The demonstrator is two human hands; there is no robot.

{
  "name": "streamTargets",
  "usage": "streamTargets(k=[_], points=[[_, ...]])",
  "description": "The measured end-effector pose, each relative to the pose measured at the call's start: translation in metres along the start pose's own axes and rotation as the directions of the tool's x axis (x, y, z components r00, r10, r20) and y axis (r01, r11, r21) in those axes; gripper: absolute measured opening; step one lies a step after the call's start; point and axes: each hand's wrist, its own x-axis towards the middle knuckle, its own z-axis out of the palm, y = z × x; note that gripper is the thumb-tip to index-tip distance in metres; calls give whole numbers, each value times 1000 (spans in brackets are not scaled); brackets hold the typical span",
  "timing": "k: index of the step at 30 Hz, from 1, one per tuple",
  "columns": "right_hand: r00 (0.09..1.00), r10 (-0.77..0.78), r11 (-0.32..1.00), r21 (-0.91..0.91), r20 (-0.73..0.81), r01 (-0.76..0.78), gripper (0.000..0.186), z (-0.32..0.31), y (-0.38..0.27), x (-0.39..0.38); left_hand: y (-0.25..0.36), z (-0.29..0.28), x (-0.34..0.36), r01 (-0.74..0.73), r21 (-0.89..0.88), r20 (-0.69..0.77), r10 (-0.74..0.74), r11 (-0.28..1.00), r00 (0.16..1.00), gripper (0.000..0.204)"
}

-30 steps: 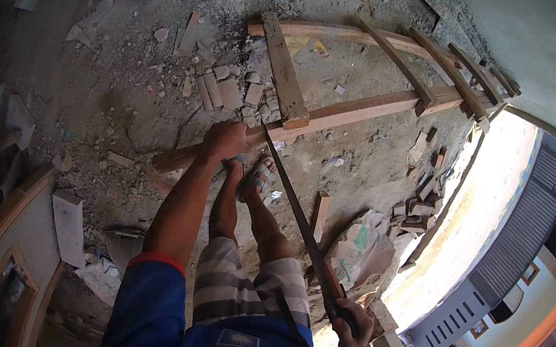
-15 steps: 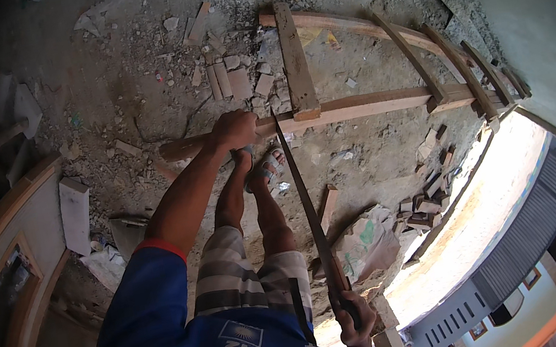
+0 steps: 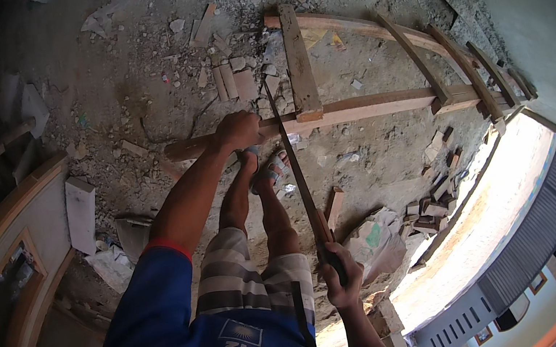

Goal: The person uses a hand saw to cut through a piece of lumber on the floor.

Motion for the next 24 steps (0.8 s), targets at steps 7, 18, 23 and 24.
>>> streamTargets(k=[7,18,23,24], points=[[991,-80,996,33,-110,84,42,12,18,-2,0,-1,-1,-4,-23,-38,3,1000,999,42],[1000,5,999,35,-4,-5,34,-8,2,-6,1,-7,-3,4,-3,-1,-4,1000,1000,39],[996,-21,986,161,-90,35,39,1,9,-17,2,-4,0,11,16,-22,-11,1000,1000,35],[984,-122,992,16,-127,125,37,22,33,21,9,-5,0,-1,28,-18,2,1000,1000,34]])
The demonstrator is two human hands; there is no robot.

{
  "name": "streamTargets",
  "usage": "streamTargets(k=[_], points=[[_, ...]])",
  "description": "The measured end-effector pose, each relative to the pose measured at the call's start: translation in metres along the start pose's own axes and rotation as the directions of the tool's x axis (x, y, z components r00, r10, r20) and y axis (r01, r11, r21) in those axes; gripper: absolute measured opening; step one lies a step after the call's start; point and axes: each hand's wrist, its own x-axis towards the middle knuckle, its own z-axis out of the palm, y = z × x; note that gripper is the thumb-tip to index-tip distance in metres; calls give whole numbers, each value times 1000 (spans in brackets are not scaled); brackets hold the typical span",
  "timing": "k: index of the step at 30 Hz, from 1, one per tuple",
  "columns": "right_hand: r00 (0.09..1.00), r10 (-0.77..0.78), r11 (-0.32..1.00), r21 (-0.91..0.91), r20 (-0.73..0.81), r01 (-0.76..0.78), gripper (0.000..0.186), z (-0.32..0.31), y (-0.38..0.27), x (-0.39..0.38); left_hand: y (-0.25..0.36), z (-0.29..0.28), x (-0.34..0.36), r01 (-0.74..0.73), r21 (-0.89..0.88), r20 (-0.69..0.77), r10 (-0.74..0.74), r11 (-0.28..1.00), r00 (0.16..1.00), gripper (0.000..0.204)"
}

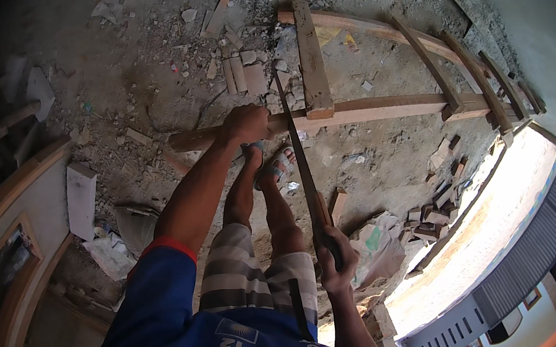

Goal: The person uses a hand saw to cut through a piece of lumber on the floor.

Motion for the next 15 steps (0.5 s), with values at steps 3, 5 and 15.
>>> streamTargets(k=[3,5,15], points=[[991,-126,992,-1,-51,126,37,64,30,94,14,-2,7,7,-20,12,-7,1000,1000,35],[1000,-17,999,37,25,16,37,68,17,90,-2,-5,3,50,-1,23,-50,999,999,35],[989,104,993,46,102,-110,37,-44,-37,-59,-5,-2,-3,36,-17,-7,-36,999,999,44]])
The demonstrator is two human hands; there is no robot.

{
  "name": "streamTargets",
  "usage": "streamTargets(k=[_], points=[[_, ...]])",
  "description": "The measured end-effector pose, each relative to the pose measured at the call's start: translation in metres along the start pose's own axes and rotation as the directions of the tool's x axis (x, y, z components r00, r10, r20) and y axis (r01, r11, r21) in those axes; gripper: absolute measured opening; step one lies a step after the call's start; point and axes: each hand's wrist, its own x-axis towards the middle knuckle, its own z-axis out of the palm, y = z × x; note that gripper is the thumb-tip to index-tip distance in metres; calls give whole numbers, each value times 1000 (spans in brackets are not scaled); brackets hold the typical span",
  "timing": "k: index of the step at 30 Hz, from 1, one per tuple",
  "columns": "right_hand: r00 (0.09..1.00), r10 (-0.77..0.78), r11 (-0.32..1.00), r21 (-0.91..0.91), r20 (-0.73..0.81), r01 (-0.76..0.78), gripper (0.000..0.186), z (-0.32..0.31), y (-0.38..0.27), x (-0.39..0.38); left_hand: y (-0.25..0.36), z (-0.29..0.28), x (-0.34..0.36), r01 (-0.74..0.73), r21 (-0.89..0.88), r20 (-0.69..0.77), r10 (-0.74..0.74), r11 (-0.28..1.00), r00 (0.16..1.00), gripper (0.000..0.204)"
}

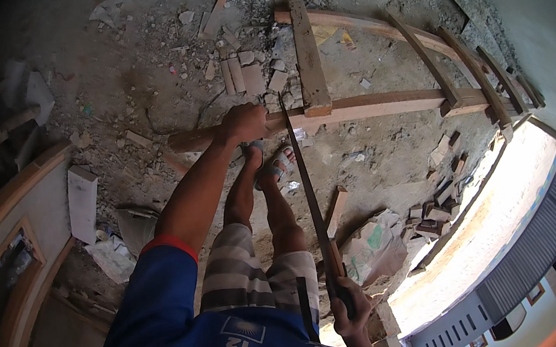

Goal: The person uses a hand saw to cut through a piece of lumber on the floor.

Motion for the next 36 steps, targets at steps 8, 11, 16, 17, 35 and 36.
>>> streamTargets(k=[8,11,16,17,35,36], points=[[949,-292,955,-94,-122,281,36,89,91,111,10,-7,-2,-20,-18,-56,19,1000,998,40],[985,-147,987,-80,-89,140,36,80,50,117,6,0,4,37,-7,50,-36,999,998,39],[1000,-6,996,-90,8,6,37,2,-21,21,-3,5,3,23,2,10,-23,1000,1000,38],[995,87,995,-56,38,-85,40,-14,-32,-3,-6,6,3,28,-12,-21,-28,1000,999,38],[993,120,990,-70,10,-119,40,-14,-11,-13,-5,3,1,-9,-29,13,9,1000,1000,38],[995,95,992,-86,16,-94,41,-15,-14,-18,-6,4,1,-14,-16,16,14,1000,1000,40]])
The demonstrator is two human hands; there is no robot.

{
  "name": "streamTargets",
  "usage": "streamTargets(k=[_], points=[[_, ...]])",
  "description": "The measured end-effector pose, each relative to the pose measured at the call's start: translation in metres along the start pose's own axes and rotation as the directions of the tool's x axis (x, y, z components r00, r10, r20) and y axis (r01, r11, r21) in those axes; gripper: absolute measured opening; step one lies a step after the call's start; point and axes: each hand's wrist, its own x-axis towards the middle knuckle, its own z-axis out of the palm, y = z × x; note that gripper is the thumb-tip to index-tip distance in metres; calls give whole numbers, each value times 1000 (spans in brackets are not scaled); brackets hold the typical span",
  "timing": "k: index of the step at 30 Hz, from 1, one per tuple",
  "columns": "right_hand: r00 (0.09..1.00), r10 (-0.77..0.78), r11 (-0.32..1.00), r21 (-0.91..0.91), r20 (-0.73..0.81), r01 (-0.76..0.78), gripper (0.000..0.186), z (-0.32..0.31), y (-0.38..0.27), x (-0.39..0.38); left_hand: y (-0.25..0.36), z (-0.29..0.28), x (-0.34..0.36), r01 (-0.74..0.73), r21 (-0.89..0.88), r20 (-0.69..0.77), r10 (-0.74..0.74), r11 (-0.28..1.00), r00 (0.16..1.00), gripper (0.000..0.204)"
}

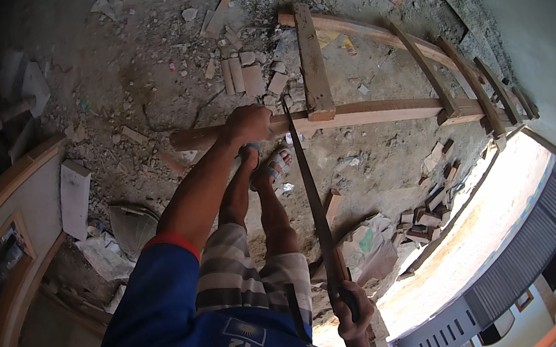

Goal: The person uses a hand saw to cut through a piece of lumber on the floor.

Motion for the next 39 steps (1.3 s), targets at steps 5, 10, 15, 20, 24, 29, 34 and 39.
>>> streamTargets(k=[5,10,15,20,24,29,34,39], points=[[981,-181,982,38,-66,184,37,81,47,170,7,8,12,-15,11,-23,15,1000,1000,41],[995,-103,994,46,10,103,39,108,18,195,-3,6,-5,22,-54,4,-22,998,1000,35],[999,-31,997,65,-23,32,39,18,3,36,-2,-1,6,0,6,38,0,1000,999,38],[997,-81,996,-36,18,82,39,25,8,38,-4,6,3,24,25,2,-24,999,1000,39],[967,-234,968,68,-97,241,39,78,57,183,17,5,13,-37,4,-38,37,999,999,38],[987,-160,987,-1,-1,160,40,83,11,164,-2,3,7,-19,14,10,19,1000,1000,42],[996,-82,994,68,-17,83,37,12,-4,13,3,-2,4,-17,7,42,17,1000,999,43],[980,-187,982,5,-62,188,38,50,23,88,2,2,1,-19,12,3,19,1000,1000,42]])
